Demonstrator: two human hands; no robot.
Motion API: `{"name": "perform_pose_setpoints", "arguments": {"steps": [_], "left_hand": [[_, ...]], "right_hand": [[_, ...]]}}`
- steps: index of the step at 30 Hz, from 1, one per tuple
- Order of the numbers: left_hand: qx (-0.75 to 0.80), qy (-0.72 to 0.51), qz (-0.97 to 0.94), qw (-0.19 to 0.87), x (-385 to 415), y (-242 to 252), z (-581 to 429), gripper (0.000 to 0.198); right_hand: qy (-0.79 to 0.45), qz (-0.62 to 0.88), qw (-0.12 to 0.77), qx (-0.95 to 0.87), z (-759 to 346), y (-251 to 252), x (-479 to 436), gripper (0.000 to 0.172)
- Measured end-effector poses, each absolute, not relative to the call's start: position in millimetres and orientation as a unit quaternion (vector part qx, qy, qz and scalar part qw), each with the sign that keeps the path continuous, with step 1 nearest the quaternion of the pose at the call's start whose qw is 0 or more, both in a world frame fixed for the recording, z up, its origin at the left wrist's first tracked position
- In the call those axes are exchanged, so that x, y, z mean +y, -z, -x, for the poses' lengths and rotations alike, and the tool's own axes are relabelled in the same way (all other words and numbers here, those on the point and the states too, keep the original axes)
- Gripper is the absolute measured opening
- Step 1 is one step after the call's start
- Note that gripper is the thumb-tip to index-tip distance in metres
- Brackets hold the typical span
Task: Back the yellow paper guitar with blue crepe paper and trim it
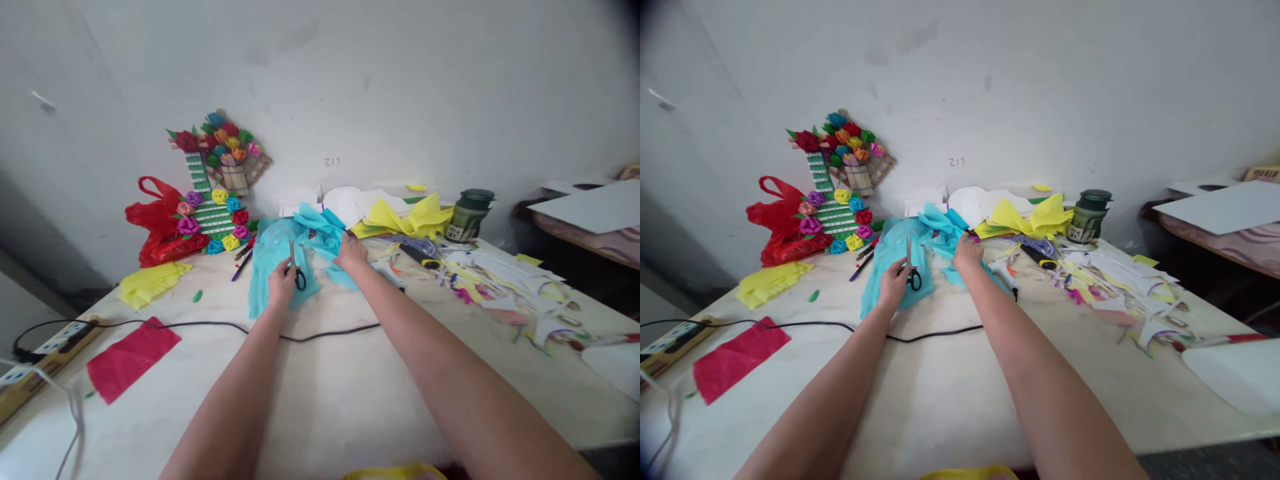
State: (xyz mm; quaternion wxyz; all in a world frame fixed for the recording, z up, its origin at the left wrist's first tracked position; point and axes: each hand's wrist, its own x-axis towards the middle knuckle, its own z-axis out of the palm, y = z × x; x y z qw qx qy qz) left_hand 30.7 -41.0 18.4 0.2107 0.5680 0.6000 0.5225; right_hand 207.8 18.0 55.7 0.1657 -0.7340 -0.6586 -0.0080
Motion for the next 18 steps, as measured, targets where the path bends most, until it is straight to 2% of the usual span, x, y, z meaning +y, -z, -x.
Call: {"name": "perform_pose_setpoints", "arguments": {"steps": [4,7,10,13,18], "left_hand": [[0.687,-0.423,-0.59,0.029,-45.0,-19.6,-28.8,0.034],[0.708,-0.365,-0.603,-0.04,-45.8,-16.1,-27.8,0.029],[0.701,-0.335,-0.623,-0.085,-47.9,-14.3,-28.8,0.028],[0.695,-0.345,-0.621,-0.112,-51.8,-17.0,-32.2,0.031],[0.659,-0.371,-0.644,-0.115,-53.2,-22.2,-36.6,0.035]], "right_hand": [[-0.028,0.736,0.147,-0.66,-208.4,-51.9,26.0,0.06],[-0.013,0.733,0.152,-0.663,-207.9,-47.6,28.9,0.054],[-0.007,0.73,0.144,-0.668,-206.1,-42.4,29.7,0.054],[0.006,0.726,0.159,-0.669,-204.1,-42.4,29.0,0.047],[0.037,0.738,0.236,-0.631,-205.3,-68.0,23.9,0.057]]}}
